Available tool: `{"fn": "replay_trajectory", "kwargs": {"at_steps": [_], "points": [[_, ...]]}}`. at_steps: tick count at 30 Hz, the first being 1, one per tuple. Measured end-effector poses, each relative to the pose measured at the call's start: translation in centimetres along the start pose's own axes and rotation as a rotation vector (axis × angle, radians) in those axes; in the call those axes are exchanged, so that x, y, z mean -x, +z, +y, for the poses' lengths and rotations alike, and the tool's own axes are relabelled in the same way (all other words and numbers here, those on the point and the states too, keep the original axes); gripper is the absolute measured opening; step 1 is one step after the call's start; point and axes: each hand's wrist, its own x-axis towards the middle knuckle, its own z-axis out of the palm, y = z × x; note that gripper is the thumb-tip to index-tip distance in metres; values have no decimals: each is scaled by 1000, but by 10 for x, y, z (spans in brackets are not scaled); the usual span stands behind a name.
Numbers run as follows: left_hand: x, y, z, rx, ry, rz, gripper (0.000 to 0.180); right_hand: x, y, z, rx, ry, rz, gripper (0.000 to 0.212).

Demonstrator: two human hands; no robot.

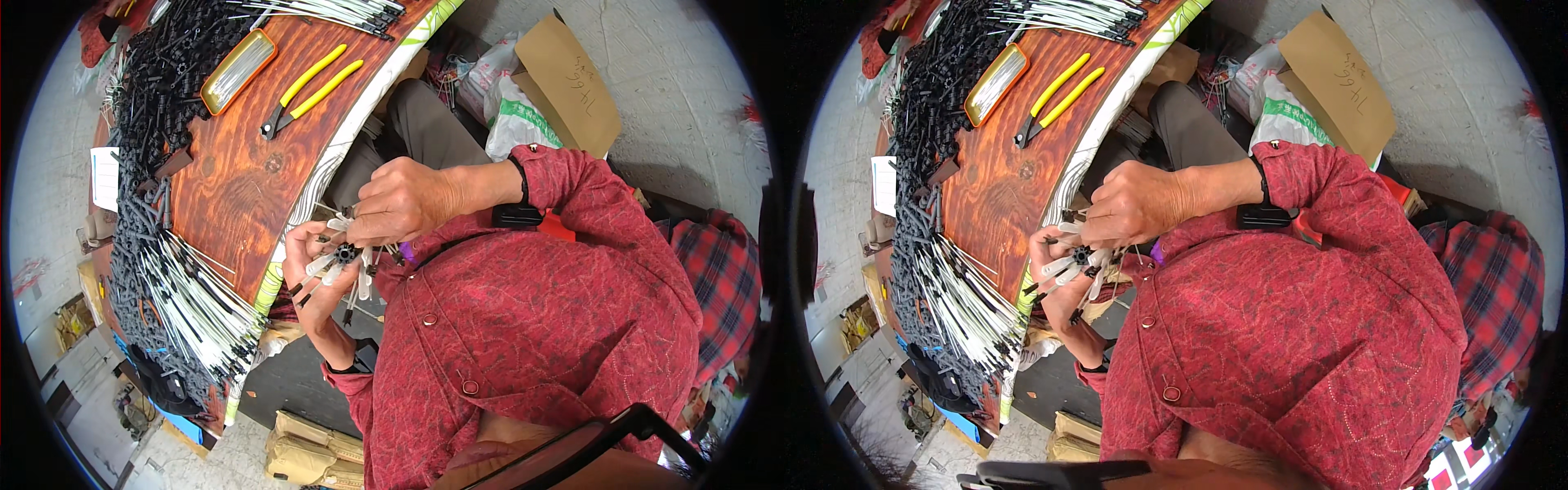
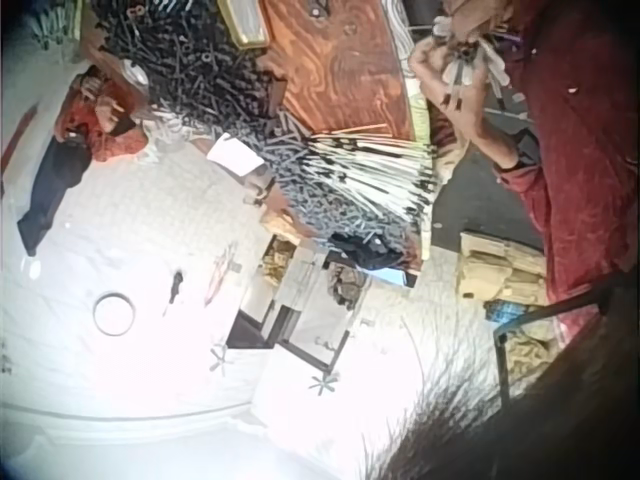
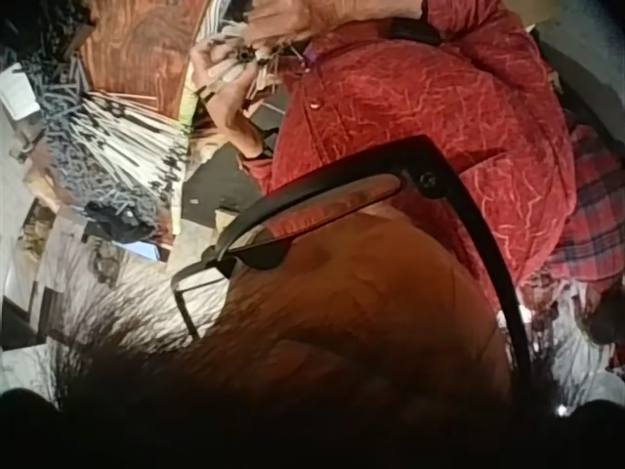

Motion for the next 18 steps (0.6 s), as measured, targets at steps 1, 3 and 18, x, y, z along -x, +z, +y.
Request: {"fn": "replay_trajectory", "kwargs": {"at_steps": [1, 3, 18], "points": [[2, 0, -2, -1, -2, 1, 57, -2, 0, -1, -79, 33, -2, 14], [3, 0, -5, 41, 40, 0, 63, -3, 0, -1, -156, 67, -7, 15], [2, -2, 6, -697, 539, 165, 53, -2, 0, -4, -689, 403, -135, 6]]}}
